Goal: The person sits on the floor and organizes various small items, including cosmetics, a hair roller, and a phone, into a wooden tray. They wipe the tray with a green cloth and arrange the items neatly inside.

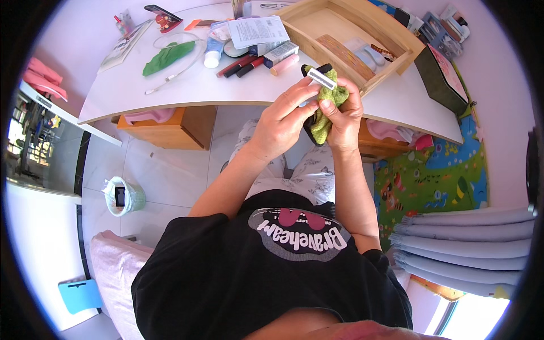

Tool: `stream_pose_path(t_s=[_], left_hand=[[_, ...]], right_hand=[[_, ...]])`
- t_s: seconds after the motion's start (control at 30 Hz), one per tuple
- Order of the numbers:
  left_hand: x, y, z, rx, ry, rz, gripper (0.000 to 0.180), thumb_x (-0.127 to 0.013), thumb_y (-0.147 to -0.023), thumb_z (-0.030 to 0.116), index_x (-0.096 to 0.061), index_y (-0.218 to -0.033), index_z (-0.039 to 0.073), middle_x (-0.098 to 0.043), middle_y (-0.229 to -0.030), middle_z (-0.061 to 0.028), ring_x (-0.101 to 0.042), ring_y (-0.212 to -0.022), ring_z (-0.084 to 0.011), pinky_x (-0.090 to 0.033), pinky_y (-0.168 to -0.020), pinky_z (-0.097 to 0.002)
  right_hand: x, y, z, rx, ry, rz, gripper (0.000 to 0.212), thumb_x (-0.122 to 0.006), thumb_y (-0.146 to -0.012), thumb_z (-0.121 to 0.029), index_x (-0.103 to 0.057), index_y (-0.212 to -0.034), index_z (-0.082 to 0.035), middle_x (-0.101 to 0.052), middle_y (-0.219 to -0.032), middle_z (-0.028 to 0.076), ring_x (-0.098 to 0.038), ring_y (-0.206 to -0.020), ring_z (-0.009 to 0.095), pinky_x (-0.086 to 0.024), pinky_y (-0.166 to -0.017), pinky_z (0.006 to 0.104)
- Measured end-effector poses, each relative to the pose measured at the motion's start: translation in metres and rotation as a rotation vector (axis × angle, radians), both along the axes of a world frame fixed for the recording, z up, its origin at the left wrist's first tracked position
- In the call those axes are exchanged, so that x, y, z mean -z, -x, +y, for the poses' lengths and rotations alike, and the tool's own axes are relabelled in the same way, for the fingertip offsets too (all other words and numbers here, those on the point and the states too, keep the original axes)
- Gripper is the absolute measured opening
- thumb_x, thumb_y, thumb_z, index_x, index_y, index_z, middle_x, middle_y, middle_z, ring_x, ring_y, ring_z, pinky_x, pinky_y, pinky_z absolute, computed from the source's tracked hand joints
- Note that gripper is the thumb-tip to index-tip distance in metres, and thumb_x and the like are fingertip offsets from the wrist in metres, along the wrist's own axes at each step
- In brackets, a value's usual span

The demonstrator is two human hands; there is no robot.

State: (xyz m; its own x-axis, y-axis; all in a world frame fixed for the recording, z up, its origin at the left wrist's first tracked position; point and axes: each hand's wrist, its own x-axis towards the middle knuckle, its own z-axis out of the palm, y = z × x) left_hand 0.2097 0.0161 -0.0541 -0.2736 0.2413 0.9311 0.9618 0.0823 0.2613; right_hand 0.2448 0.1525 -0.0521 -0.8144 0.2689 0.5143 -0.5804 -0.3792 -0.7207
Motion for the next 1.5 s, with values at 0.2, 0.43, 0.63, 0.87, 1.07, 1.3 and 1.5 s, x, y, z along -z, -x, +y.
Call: stream_pose_path(t_s=[0.2,0.43,0.63,0.87,1.07,1.3,1.5], left_hand=[[-0.003,-0.004,0.004,0.03,0.0,-0.016,0.018,-0.067,-0.078,-0.007,-0.066,-0.096,-0.005,-0.06,-0.12,-0.0115,-0.057,-0.117,-0.0319,-0.052,-0.094,-0.0382],[0.002,-0.002,0.006,0.056,0.013,0.028,0.021,-0.069,-0.074,-0.008,-0.067,-0.095,-0.003,-0.059,-0.121,-0.0123,-0.056,-0.118,-0.0314,-0.051,-0.095,-0.0375],[-0.001,-0.007,0.005,0.028,0.009,-0.013,0.024,-0.074,-0.073,-0.004,-0.066,-0.094,-0.001,-0.059,-0.12,-0.0145,-0.059,-0.112,-0.0313,-0.052,-0.092,-0.0373],[-0.008,-0.011,0.008,0.059,-0.142,-0.073,0.052,-0.082,-0.067,0.003,-0.055,-0.111,-0.001,-0.063,-0.117,-0.0188,-0.064,-0.102,-0.0274,-0.053,-0.082,-0.0315],[-0.012,-0.017,0.007,0.07,-0.149,-0.216,0.05,-0.082,-0.067,0.002,-0.06,-0.113,-0.002,-0.064,-0.115,-0.0161,-0.064,-0.092,-0.0241,-0.053,-0.076,-0.0286],[-0.013,-0.014,0.005,-0.129,-0.015,0.016,0.046,-0.078,-0.064,-0.001,-0.066,-0.109,0.0,-0.064,-0.115,-0.0116,-0.06,-0.092,-0.0259,-0.053,-0.073,-0.0302],[-0.012,-0.016,0.002,-0.207,0.057,0.081,0.038,-0.071,-0.068,-0.005,-0.067,-0.105,0.001,-0.063,-0.116,-0.0107,-0.059,-0.097,-0.0296,-0.052,-0.08,-0.0358]], right_hand=[[0.005,-0.001,0.011,0.022,-0.062,0.024,0.044,-0.071,-0.077,0.008,-0.058,-0.117,-0.004,-0.06,-0.122,0.011,-0.057,-0.109,0.018,-0.047,-0.094,0.0311],[0.008,-0.003,0.016,-0.032,-0.044,0.081,0.045,-0.07,-0.076,0.009,-0.058,-0.117,-0.005,-0.058,-0.125,0.012,-0.056,-0.111,0.02,-0.047,-0.095,0.032],[0.01,-0.003,0.017,-0.007,-0.018,0.022,0.043,-0.069,-0.079,0.008,-0.056,-0.118,-0.005,-0.06,-0.117,0.009,-0.058,-0.104,0.017,-0.048,-0.091,0.0298],[0.005,-0.003,0.01,-0.171,0.215,-0.113,0.043,-0.068,-0.084,-0.003,-0.051,-0.123,-0.006,-0.062,-0.109,0.007,-0.059,-0.099,0.016,-0.049,-0.087,0.029],[-0.002,-0.007,0.0,-0.244,0.173,-0.148,0.042,-0.066,-0.085,-0.004,-0.049,-0.124,-0.003,-0.065,-0.102,0.011,-0.066,-0.084,0.022,-0.056,-0.075,0.0325],[0.001,-0.005,0.001,-0.201,0.092,-0.208,0.037,-0.063,-0.089,-0.008,-0.052,-0.123,0.0,-0.063,-0.107,0.008,-0.061,-0.094,0.014,-0.05,-0.083,0.0268],[-0.005,-0.01,-0.002,-0.346,0.278,-0.201,0.033,-0.057,-0.095,-0.02,-0.055,-0.122,-0.001,-0.063,-0.108,0.007,-0.059,-0.096,0.013,-0.049,-0.084,0.0274]])
